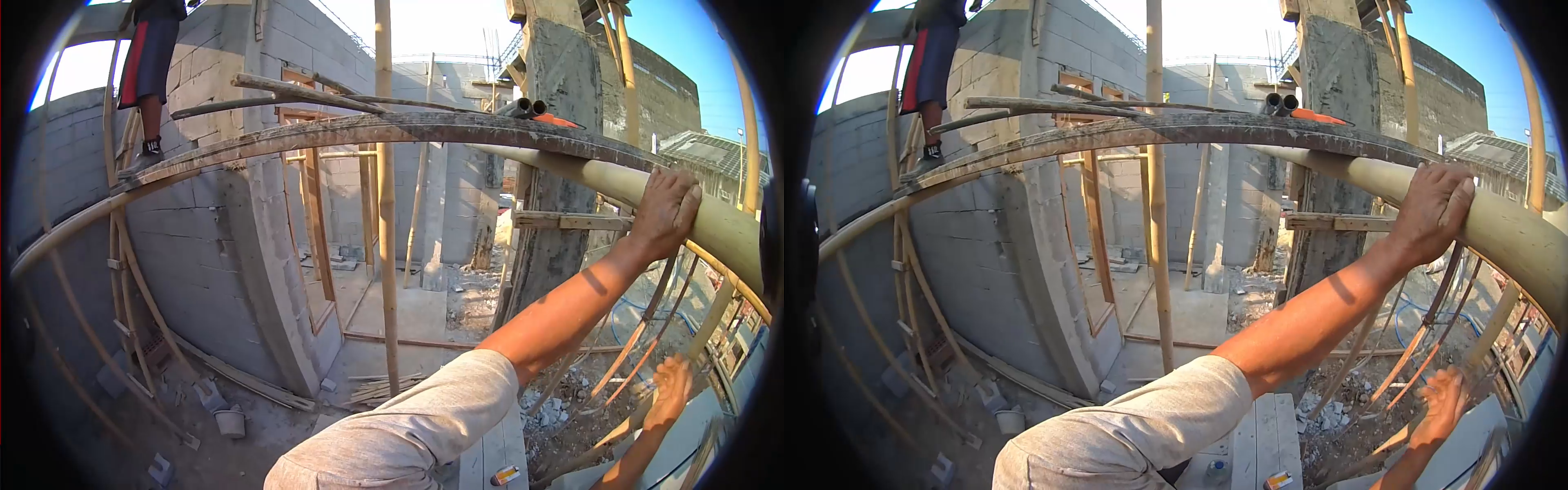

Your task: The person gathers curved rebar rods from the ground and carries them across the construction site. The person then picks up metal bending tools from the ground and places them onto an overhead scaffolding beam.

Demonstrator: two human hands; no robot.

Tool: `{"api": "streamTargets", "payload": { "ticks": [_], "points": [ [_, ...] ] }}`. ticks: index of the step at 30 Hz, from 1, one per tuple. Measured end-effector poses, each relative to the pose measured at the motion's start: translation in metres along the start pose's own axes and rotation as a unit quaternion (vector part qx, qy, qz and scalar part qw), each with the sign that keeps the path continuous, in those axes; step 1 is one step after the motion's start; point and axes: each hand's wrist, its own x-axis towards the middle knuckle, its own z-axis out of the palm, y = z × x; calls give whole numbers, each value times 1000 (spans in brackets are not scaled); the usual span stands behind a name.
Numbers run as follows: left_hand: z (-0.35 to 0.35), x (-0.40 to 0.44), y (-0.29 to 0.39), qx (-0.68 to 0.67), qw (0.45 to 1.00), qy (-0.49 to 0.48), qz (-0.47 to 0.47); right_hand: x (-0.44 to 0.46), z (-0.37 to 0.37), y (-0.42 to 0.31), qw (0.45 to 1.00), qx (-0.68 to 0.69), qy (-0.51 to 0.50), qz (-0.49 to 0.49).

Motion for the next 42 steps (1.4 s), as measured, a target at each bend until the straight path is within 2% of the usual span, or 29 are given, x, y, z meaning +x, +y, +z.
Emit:
{"api": "streamTargets", "payload": {
  "ticks": [2, 3, 4, 5, 6, 7, 8, 10, 11, 12, 13, 14, 15, 17, 18, 20, 22, 26, 31, 33, 34, 36, 38, 40, 42],
  "points": [
    [-9, -10, 5, 11, 1000, 3, 9, 62, 31, -39, 979, 143, -132, -65],
    [-18, -18, 14, -7, 1000, -7, -11, 84, 55, -58, 944, 211, -216, -134],
    [-29, -29, 26, -27, 999, -15, -37, 114, 69, -61, 905, 287, -247, -192],
    [-43, -43, 32, -6, 996, -62, -70, 133, 95, -73, 905, 381, -106, -153],
    [-60, -59, 35, 15, 989, -107, -104, 142, 116, -85, 867, 385, -270, -164],
    [-77, -77, 39, 60, 975, -172, -125, 147, 134, -100, 803, 379, -425, -174],
    [-95, -96, 40, 104, 955, -234, -148, 147, 148, -108, 717, 362, -568, -182],
    [-138, -143, 27, 126, 922, -311, -192, 135, 168, -115, 662, 403, -608, -171],
    [-161, -177, 9, 172, 913, -315, -195, 132, 176, -118, 633, 422, -627, -167],
    [-191, -188, 13, 158, 851, -355, -353, 138, 175, -115, 653, 404, -615, -182],
    [-218, -213, 8, 189, 824, -338, -413, 148, 164, -107, 675, 382, -599, -200],
    [-248, -238, 5, 202, 827, -281, -443, 155, 155, -105, 699, 356, -582, -216],
    [-276, -257, 11, 184, 838, -205, -472, 153, 153, -110, 696, 356, -588, -206],
    [-327, -271, 42, 151, 786, -57, -597, 148, 155, -119, 671, 364, -618, -187],
    [-354, -281, 51, 143, 781, 26, -607, 147, 158, -121, 656, 367, -636, -174],
    [-401, -276, 79, 121, 745, 184, -630, 163, 156, -110, 668, 377, -618, -173],
    [-440, -250, 114, 136, 711, 305, -620, 167, 150, -106, 684, 376, -598, -179],
    [-509, -168, 166, 180, 750, 417, -481, 166, 149, -103, 691, 395, -577, -182],
    [-553, -25, 236, 294, 799, 430, -301, 191, 137, -87, 776, 391, -458, -184],
    [-572, 25, 257, 380, 788, 425, -232, 195, 137, -82, 797, 380, -431, -186],
    [-572, 47, 267, 425, 776, 425, -188, 193, 140, -82, 794, 372, -441, -192],
    [-580, 85, 285, 511, 735, 411, -174, 186, 145, -83, 784, 357, -462, -210],
    [-585, 111, 294, 518, 738, 398, -167, 181, 144, -84, 779, 341, -474, -230],
    [-577, 127, 297, 585, 710, 369, -131, 177, 144, -88, 774, 325, -482, -252],
    [-564, 137, 298, 542, 740, 386, -92, 172, 144, -92, 774, 316, -483, -261]
  ]
}}
